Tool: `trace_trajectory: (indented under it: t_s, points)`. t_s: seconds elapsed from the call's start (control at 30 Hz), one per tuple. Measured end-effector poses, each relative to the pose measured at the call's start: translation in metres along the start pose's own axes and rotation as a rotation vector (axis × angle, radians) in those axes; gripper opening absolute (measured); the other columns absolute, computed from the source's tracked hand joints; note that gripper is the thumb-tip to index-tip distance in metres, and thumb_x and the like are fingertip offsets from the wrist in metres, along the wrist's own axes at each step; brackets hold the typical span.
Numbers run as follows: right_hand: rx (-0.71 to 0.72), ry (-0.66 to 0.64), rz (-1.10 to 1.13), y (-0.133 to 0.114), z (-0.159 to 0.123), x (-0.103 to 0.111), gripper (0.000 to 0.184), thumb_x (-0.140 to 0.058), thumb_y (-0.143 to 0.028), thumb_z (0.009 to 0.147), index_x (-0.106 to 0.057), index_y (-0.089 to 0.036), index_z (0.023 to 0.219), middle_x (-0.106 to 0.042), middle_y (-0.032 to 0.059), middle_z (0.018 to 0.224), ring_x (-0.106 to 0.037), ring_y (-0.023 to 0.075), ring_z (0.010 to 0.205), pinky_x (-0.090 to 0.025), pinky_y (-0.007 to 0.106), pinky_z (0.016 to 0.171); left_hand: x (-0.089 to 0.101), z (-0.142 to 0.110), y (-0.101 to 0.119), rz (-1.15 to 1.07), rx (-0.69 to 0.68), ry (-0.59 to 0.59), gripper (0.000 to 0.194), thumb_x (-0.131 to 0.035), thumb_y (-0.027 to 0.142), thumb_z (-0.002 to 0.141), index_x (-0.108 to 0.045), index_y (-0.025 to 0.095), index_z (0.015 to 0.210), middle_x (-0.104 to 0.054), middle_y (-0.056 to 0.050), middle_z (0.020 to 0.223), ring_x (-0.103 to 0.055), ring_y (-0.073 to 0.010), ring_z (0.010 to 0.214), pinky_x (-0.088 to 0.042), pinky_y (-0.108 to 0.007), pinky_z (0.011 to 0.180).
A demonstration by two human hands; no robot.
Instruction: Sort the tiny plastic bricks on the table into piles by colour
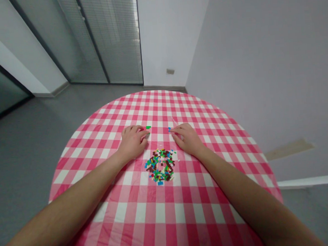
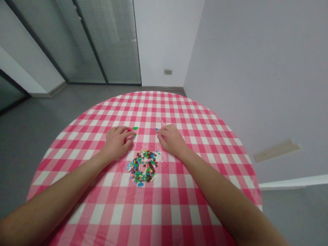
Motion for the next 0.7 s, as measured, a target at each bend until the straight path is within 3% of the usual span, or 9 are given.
trace_trajectory:
  t_s: [0.7]
  points:
    - [0.003, 0.026, -0.011, -0.0006, -0.0001, 0.0004, 0.025, -0.055, -0.024, 0.096, -0.076, -0.023, 0.109, -0.075, 0.0104, 0.096, -0.065, 0.0272, 0.093, -0.052, 0.048, 0.089, -0.0038, 0.0007, -0.0054, 0.013, 0.041, -0.034, 0.038, -0.048, 0.026, 0.093, -0.075, 0.033, 0.119, -0.061, -0.01, 0.129, -0.05, -0.0365, 0.118, -0.041, -0.058, 0.099]
Point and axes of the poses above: each hand's wrist, its own z-axis towards the middle knuckle, its own x-axis out of the back of the hand, y = z × x, the point moved 1 cm from there along z, towards the middle knuckle
